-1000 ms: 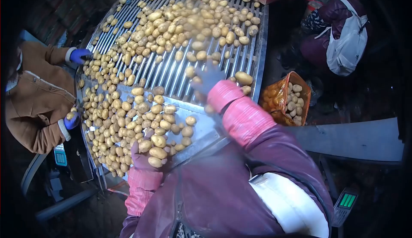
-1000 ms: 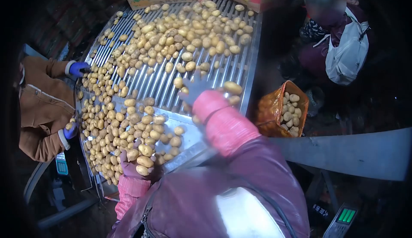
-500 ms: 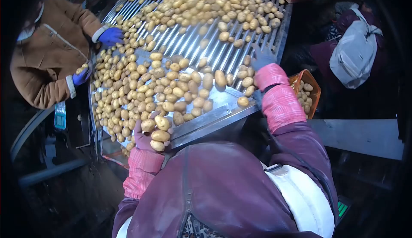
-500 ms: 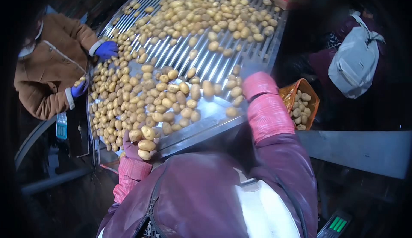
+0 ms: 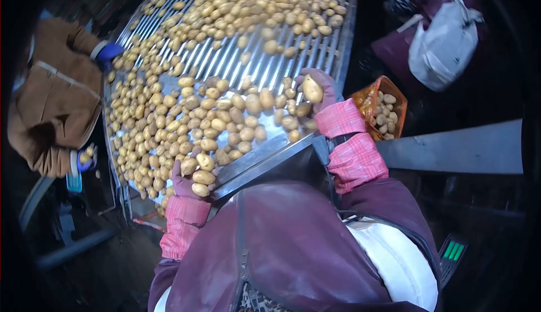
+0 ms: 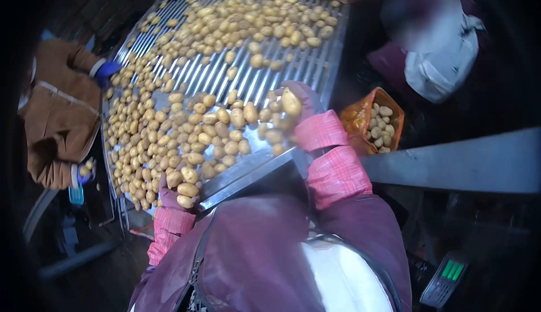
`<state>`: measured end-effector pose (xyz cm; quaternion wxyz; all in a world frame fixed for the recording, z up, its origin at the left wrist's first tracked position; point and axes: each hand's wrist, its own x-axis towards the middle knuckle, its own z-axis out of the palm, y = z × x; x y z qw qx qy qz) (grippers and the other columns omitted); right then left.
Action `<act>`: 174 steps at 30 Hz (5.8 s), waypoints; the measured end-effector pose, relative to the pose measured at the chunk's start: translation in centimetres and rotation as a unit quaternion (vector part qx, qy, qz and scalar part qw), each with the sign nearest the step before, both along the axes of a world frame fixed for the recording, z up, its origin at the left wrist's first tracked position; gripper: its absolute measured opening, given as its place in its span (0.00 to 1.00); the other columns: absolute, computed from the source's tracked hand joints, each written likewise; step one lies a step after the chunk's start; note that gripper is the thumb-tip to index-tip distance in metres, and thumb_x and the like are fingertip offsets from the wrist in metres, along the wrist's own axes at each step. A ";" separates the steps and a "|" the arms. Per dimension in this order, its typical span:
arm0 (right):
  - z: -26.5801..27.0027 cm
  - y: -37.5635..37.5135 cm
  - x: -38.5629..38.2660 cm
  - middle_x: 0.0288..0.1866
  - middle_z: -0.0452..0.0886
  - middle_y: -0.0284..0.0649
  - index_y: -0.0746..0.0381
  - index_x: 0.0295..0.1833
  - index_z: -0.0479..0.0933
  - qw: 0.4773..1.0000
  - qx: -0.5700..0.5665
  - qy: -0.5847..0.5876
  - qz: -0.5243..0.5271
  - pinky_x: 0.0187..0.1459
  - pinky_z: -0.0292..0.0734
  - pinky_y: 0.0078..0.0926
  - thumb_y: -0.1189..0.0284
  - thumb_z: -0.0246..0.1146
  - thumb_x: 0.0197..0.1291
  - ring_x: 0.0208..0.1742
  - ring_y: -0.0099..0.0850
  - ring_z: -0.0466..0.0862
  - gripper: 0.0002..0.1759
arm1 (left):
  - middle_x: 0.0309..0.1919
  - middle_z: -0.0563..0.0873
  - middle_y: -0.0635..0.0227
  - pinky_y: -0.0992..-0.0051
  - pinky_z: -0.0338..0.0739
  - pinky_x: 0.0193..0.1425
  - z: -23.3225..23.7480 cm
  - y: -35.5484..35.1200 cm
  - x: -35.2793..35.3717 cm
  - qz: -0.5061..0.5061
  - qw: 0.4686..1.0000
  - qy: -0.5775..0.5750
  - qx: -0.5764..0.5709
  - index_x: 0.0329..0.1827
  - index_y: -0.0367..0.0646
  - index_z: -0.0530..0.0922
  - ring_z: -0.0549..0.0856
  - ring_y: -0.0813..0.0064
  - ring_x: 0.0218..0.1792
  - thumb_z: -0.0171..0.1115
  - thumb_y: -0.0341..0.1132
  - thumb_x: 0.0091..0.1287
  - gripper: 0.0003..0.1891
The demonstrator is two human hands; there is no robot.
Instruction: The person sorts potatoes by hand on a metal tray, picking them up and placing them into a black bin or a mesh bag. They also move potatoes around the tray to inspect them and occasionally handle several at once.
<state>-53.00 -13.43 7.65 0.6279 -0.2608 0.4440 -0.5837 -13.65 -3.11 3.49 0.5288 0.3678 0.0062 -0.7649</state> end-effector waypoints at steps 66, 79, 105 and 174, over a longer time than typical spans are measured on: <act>0.1 4.4 12.0 0.50 0.83 0.50 0.65 0.65 0.73 0.994 0.074 -0.056 0.054 0.50 0.83 0.36 0.60 0.62 0.65 0.48 0.41 0.86 0.27 | 0.59 0.81 0.55 0.53 0.79 0.56 -0.2 -0.7 3.0 -0.172 0.967 0.182 -0.044 0.73 0.43 0.69 0.84 0.56 0.49 0.48 0.62 0.70 0.37; -6.7 14.3 8.5 0.59 0.82 0.44 0.64 0.62 0.75 0.986 -0.056 -0.074 0.138 0.57 0.79 0.33 0.62 0.60 0.70 0.55 0.35 0.83 0.22 | 0.59 0.76 0.49 0.65 0.81 0.42 0.3 -2.9 -8.0 -0.457 0.870 0.185 -0.020 0.72 0.41 0.64 0.78 0.55 0.47 0.54 0.67 0.66 0.42; -4.6 45.1 -0.5 0.46 0.85 0.41 0.59 0.47 0.81 0.861 0.019 -0.196 -0.470 0.49 0.81 0.37 0.63 0.62 0.65 0.45 0.37 0.85 0.12 | 0.51 0.83 0.49 0.59 0.82 0.44 -2.9 13.6 -36.7 -0.841 0.534 0.086 -0.012 0.65 0.37 0.72 0.85 0.54 0.44 0.46 0.55 0.75 0.30; -5.8 -5.2 11.3 0.66 0.65 0.65 0.44 0.83 0.46 0.563 -0.086 0.727 0.384 0.62 0.78 0.48 0.67 0.76 0.36 0.63 0.64 0.76 0.66 | 0.42 0.79 0.61 0.58 0.71 0.40 -2.2 4.6 2.6 -0.192 0.422 -0.718 -0.518 0.46 0.49 0.80 0.81 0.58 0.39 0.64 0.44 0.63 0.13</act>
